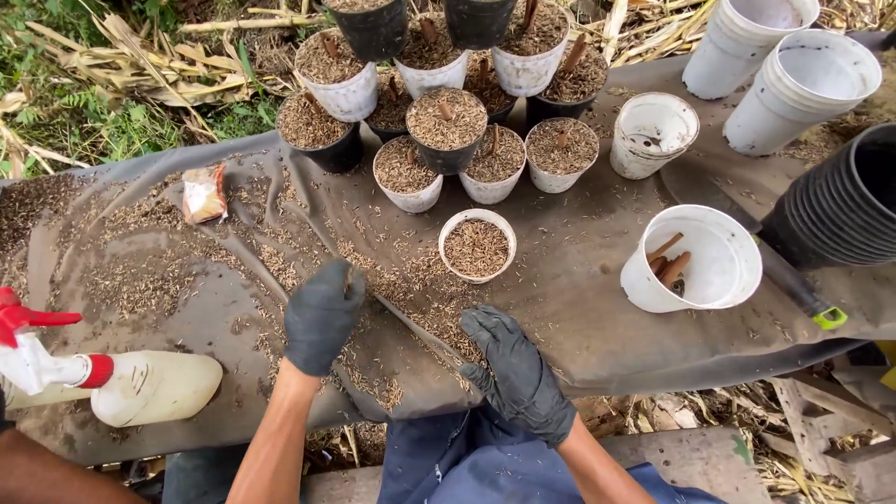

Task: Filling seedling pots with soil and cleaning the work table using a trowel.

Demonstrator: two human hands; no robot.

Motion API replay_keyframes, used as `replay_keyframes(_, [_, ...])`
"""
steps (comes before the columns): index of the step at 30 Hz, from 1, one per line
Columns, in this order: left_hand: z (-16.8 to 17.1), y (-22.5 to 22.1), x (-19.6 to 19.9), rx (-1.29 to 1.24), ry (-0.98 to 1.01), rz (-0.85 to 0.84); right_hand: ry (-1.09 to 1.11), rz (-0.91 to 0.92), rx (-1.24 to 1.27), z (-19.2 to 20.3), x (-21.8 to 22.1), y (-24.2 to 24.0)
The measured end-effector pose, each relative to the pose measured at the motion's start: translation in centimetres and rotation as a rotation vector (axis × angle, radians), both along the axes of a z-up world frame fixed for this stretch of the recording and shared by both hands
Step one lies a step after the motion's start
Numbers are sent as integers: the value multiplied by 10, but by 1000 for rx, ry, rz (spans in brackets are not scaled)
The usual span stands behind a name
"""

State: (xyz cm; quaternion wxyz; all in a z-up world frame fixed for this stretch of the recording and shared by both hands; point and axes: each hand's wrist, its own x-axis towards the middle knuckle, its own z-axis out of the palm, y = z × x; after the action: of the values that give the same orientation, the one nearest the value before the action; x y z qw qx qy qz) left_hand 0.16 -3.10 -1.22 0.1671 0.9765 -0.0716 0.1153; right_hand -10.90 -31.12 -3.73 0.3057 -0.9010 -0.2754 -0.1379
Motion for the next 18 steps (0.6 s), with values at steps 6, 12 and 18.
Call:
replay_keyframes(6, [22,-64,49,-113,-87,-211,6,-13,-6,-4,5,0])
replay_keyframes(12, [44,-140,79,-418,-253,-448,86,-14,83,24,1,2])
replay_keyframes(18, [44,-155,76,-610,-85,-462,154,-29,95,21,-1,2])
